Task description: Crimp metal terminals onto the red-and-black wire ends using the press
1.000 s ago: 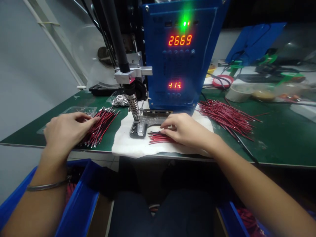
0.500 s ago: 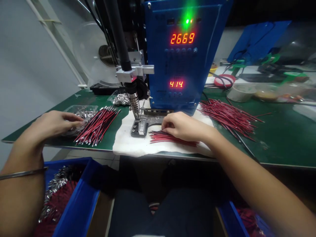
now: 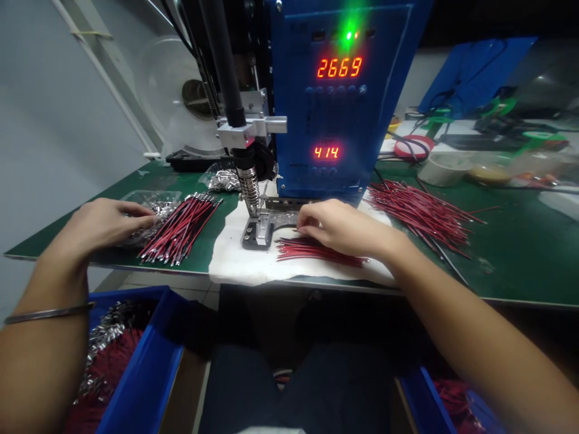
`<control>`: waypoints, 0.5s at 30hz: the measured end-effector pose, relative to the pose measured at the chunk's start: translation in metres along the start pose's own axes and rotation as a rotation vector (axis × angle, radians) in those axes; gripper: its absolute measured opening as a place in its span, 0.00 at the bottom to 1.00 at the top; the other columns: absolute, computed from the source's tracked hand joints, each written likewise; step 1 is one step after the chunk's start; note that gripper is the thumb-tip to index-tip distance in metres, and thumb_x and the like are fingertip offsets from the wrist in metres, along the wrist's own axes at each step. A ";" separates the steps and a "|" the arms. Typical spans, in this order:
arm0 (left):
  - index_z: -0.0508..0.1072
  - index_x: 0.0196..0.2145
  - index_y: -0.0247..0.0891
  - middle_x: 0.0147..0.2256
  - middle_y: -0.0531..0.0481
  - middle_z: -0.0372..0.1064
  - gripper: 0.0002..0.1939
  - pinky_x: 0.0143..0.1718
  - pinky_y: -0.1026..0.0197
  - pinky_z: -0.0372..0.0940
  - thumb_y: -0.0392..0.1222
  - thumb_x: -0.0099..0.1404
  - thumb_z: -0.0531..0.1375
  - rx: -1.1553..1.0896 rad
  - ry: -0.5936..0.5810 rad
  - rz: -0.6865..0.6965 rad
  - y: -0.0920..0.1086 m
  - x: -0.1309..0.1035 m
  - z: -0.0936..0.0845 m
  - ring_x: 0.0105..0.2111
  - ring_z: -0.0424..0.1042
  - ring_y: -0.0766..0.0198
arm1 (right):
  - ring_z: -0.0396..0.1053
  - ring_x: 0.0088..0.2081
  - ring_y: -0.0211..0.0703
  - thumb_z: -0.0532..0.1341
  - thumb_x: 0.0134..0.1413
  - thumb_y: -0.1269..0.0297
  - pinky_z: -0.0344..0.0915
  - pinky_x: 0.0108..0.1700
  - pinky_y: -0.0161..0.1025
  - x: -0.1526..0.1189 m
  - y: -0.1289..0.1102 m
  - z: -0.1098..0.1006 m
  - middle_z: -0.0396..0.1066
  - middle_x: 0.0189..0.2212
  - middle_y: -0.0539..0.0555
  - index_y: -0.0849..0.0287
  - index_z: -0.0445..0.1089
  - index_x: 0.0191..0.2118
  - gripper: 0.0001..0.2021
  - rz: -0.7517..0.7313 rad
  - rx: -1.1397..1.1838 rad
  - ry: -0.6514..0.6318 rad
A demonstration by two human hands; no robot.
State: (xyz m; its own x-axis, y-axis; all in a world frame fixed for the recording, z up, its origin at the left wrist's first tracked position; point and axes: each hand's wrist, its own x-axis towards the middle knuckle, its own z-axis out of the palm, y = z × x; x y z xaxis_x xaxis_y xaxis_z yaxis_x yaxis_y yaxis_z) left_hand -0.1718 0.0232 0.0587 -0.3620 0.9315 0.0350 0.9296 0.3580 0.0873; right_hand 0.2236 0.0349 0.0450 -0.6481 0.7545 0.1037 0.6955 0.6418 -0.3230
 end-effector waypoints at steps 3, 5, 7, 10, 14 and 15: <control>0.80 0.37 0.44 0.31 0.45 0.73 0.21 0.33 0.55 0.58 0.58 0.53 0.58 -0.033 0.142 -0.026 0.000 -0.004 0.001 0.32 0.67 0.51 | 0.69 0.33 0.40 0.54 0.60 0.61 0.61 0.34 0.35 0.004 -0.004 -0.005 0.74 0.34 0.52 0.57 0.69 0.38 0.09 -0.026 0.001 0.022; 0.80 0.37 0.42 0.27 0.46 0.72 0.19 0.33 0.56 0.58 0.54 0.53 0.59 -0.094 0.289 -0.034 0.002 -0.011 0.000 0.29 0.66 0.54 | 0.69 0.33 0.40 0.53 0.61 0.60 0.61 0.34 0.36 0.010 -0.007 -0.010 0.73 0.34 0.53 0.57 0.69 0.38 0.09 -0.056 0.008 0.010; 0.80 0.36 0.40 0.26 0.48 0.72 0.17 0.35 0.57 0.59 0.50 0.54 0.60 -0.161 0.448 0.023 0.009 -0.023 0.000 0.28 0.66 0.57 | 0.69 0.33 0.41 0.53 0.61 0.60 0.62 0.34 0.36 0.017 -0.009 -0.014 0.74 0.36 0.54 0.57 0.69 0.39 0.10 -0.098 0.026 -0.023; 0.80 0.34 0.37 0.26 0.49 0.73 0.13 0.36 0.60 0.60 0.47 0.55 0.60 -0.286 0.615 0.166 0.028 -0.045 0.003 0.26 0.66 0.62 | 0.70 0.33 0.41 0.54 0.60 0.60 0.63 0.34 0.37 0.028 -0.011 -0.016 0.74 0.36 0.54 0.57 0.70 0.38 0.10 -0.126 0.072 -0.080; 0.80 0.31 0.36 0.21 0.51 0.71 0.12 0.27 0.63 0.59 0.46 0.58 0.60 -0.578 0.559 0.294 0.064 -0.071 0.020 0.21 0.65 0.65 | 0.71 0.34 0.41 0.57 0.58 0.58 0.65 0.35 0.37 0.034 -0.010 -0.011 0.75 0.34 0.53 0.59 0.72 0.37 0.11 -0.118 0.211 -0.035; 0.79 0.29 0.35 0.22 0.50 0.71 0.11 0.26 0.63 0.59 0.45 0.58 0.60 -0.693 0.516 0.317 0.073 -0.075 0.025 0.22 0.67 0.65 | 0.71 0.34 0.42 0.57 0.57 0.58 0.65 0.36 0.38 0.033 -0.009 -0.008 0.75 0.34 0.53 0.59 0.72 0.37 0.11 -0.117 0.252 -0.014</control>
State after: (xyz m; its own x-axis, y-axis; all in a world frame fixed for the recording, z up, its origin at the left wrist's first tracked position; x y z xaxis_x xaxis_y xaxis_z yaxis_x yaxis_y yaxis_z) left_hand -0.0748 -0.0186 0.0375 -0.2375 0.7757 0.5847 0.8019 -0.1831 0.5687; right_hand 0.1981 0.0554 0.0595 -0.7246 0.6744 0.1419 0.5176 0.6685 -0.5341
